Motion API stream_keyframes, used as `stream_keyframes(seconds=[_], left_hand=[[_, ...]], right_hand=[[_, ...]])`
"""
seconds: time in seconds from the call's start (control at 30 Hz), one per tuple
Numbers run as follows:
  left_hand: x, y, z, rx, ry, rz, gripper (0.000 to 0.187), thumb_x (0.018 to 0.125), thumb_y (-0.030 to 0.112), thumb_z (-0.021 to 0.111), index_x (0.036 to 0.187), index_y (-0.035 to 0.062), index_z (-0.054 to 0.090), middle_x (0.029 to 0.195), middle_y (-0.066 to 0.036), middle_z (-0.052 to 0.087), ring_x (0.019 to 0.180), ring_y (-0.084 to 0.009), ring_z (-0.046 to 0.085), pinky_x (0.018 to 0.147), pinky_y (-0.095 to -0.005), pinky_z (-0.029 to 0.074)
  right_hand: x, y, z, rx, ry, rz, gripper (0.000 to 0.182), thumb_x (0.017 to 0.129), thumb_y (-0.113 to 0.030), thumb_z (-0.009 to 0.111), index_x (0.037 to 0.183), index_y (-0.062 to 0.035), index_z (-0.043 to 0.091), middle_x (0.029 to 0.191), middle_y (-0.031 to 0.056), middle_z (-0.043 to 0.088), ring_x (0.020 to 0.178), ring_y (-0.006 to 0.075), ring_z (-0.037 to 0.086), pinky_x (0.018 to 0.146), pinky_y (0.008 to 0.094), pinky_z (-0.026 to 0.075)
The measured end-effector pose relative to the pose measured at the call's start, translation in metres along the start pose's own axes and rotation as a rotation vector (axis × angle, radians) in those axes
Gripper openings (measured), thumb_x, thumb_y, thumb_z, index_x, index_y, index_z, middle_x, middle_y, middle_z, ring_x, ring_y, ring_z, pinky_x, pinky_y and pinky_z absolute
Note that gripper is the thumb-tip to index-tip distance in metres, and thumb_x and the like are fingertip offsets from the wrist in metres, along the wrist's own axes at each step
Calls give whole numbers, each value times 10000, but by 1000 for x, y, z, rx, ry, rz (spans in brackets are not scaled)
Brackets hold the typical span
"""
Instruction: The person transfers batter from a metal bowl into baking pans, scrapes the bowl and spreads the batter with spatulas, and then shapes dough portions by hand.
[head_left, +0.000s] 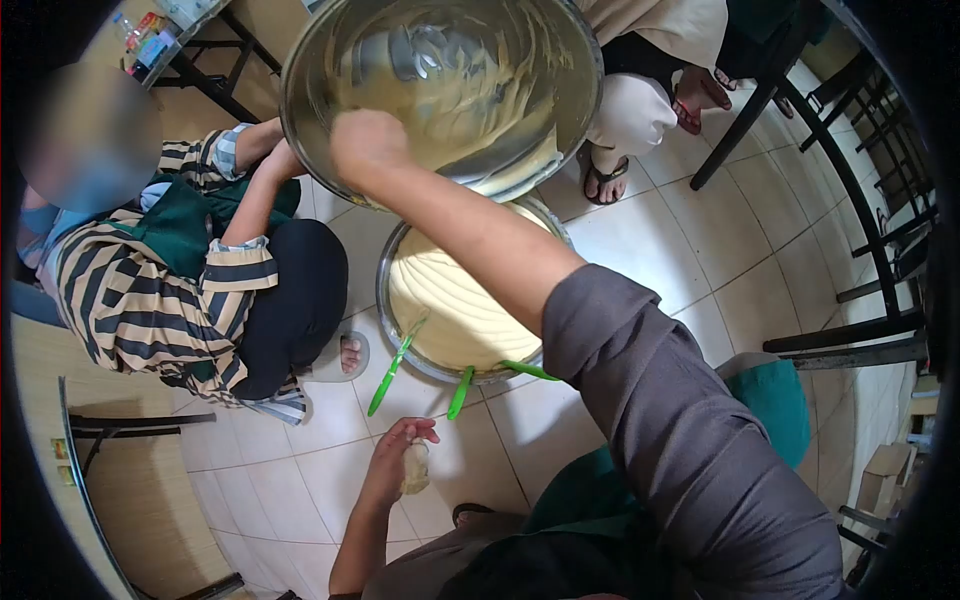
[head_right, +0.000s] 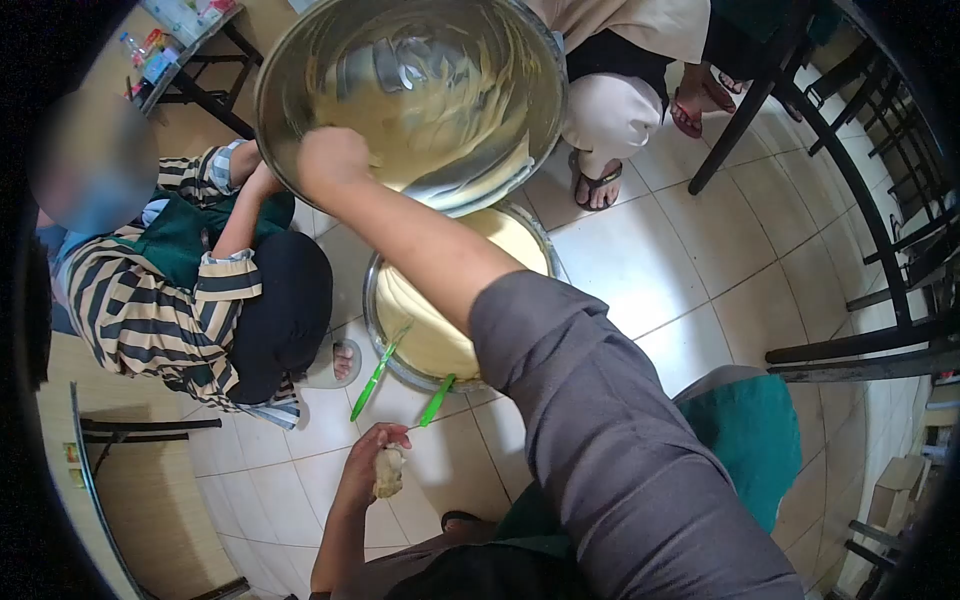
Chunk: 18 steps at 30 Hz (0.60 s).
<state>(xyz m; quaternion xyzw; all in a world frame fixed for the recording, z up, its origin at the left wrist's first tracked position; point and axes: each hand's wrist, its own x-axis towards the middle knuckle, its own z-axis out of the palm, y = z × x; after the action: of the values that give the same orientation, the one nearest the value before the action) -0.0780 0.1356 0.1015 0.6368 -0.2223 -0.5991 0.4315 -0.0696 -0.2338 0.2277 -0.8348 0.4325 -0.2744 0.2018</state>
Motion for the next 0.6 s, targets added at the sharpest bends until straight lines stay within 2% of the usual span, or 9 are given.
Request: stream_keyframes(seconds=[0.1,0.17,0.23,0.3,0.37,0.43,0.5,0.57,0.6], left_hand=[[0,4,5,22,-22,-2,318,962,299,427,1072,33,562,888,-40,603,706,-75,509,615,-204,422],[0,5,8,17,-37,-1,316,960,301,434,1076,37,564,888,-37,601,708,-74,509,623,-201,417],[0,7,10,-7,-32,10,319,960,306,439,1078,38,565,889,-35,600,708,-72,508,625,-199,414],[0,10,10,-23,-35,8,319,959,295,437,1090,34,563,902,-33,601,716,-67,508,633,-199,415],[1,11,9,-40,-40,-6,316,958,269,428,1112,24,556,928,-31,606,731,-57,510,647,-200,420],[2,15,9,-53,-64,14,314,954,264,430,1113,23,554,933,-31,605,741,-59,514,651,-204,425],[1,13,7,-65,-62,25,309,949,256,430,1111,23,553,935,-32,605,743,-60,516,651,-204,428],[1,13,5,-53,-50,21,302,944,245,428,1107,24,554,933,-33,607,738,-61,516,647,-202,428],[1,14,5,-60,-24,22,311,946,269,440,1100,28,560,917,-32,606,729,-65,518,639,-202,425]], right_hand=[[-4,26,-15,133,9,104,174,733,-131,647,860,-32,712,929,176,683,905,298,669,782,372,537],[-1,17,-58,282,104,139,170,732,-113,643,866,-37,713,950,184,677,920,310,663,793,381,535],[19,3,-58,273,72,167,196,735,-123,646,899,-38,710,987,195,665,975,310,644,827,380,520],[37,-5,-34,246,29,196,216,741,-129,642,927,-38,707,1016,205,655,1018,310,626,859,377,504],[48,14,37,201,-33,220,231,750,-129,632,949,-37,705,1035,213,646,1052,310,609,889,373,486],[36,47,45,63,-124,90,239,769,-142,608,950,-14,699,1026,210,649,1068,300,601,914,373,468],[36,56,-8,84,-134,-8,252,788,-162,584,960,-14,693,1016,184,661,1036,286,619,880,376,488],[53,40,-43,165,13,107,263,780,-192,602,961,-24,693,1001,173,668,994,276,639,844,387,505],[56,27,-54,189,-44,158,259,778,-189,602,961,-30,695,1000,173,669,986,278,642,837,391,507]])
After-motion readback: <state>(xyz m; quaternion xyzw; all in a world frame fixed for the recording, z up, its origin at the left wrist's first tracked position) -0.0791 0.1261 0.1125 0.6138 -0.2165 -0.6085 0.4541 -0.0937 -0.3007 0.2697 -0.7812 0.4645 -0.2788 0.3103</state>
